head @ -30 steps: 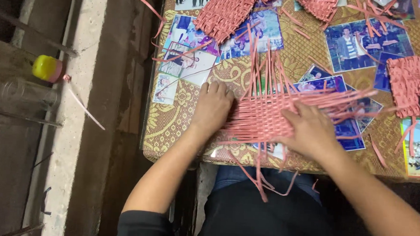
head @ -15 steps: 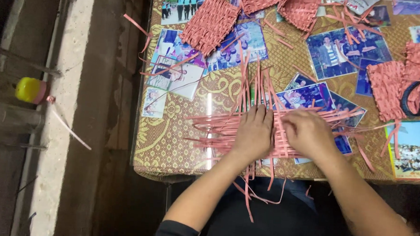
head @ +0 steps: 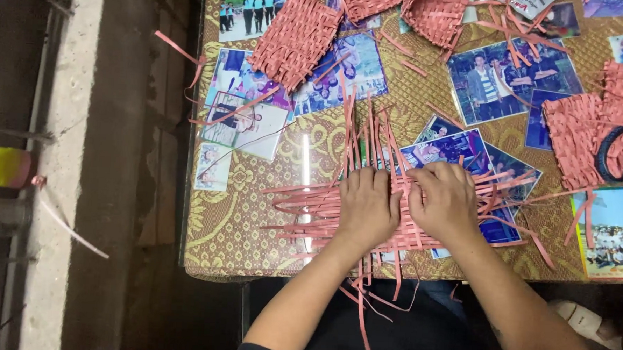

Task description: Weaving pink plastic strips into a mat on a table

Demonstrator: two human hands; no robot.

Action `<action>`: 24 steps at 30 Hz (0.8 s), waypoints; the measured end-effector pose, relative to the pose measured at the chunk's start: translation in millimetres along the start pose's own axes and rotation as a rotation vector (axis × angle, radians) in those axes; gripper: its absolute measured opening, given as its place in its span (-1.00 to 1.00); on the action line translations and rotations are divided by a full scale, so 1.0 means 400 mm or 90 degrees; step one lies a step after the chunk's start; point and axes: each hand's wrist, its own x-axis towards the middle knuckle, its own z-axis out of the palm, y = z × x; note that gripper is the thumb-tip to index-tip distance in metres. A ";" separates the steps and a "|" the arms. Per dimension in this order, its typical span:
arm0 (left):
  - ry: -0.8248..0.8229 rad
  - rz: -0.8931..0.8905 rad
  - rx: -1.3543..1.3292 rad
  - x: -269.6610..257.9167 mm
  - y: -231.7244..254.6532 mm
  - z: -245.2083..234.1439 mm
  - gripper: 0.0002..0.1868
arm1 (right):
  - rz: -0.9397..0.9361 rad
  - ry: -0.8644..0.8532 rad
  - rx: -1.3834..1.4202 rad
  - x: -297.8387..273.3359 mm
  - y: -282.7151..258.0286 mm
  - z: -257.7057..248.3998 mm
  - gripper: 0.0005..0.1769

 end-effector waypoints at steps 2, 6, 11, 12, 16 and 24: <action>0.006 0.012 0.005 0.002 -0.002 -0.001 -0.57 | 0.012 -0.009 0.003 0.001 -0.003 -0.005 -0.83; 0.021 0.031 0.011 0.006 -0.004 -0.004 -0.59 | 0.030 -0.028 0.006 0.003 -0.005 -0.005 -0.84; 0.024 0.041 0.007 0.009 -0.003 -0.008 -0.62 | 0.025 -0.016 0.011 0.001 0.003 0.004 -0.85; 0.033 0.046 -0.004 0.009 0.000 -0.013 -0.64 | 0.014 -0.001 0.016 0.000 0.004 0.005 -0.86; 0.050 0.051 -0.021 0.010 0.000 -0.024 -0.66 | -0.002 0.017 0.012 0.012 -0.020 -0.015 -0.85; 0.079 -0.002 -0.259 0.001 -0.010 -0.087 -0.77 | -0.059 0.033 0.080 0.004 -0.061 0.009 -0.82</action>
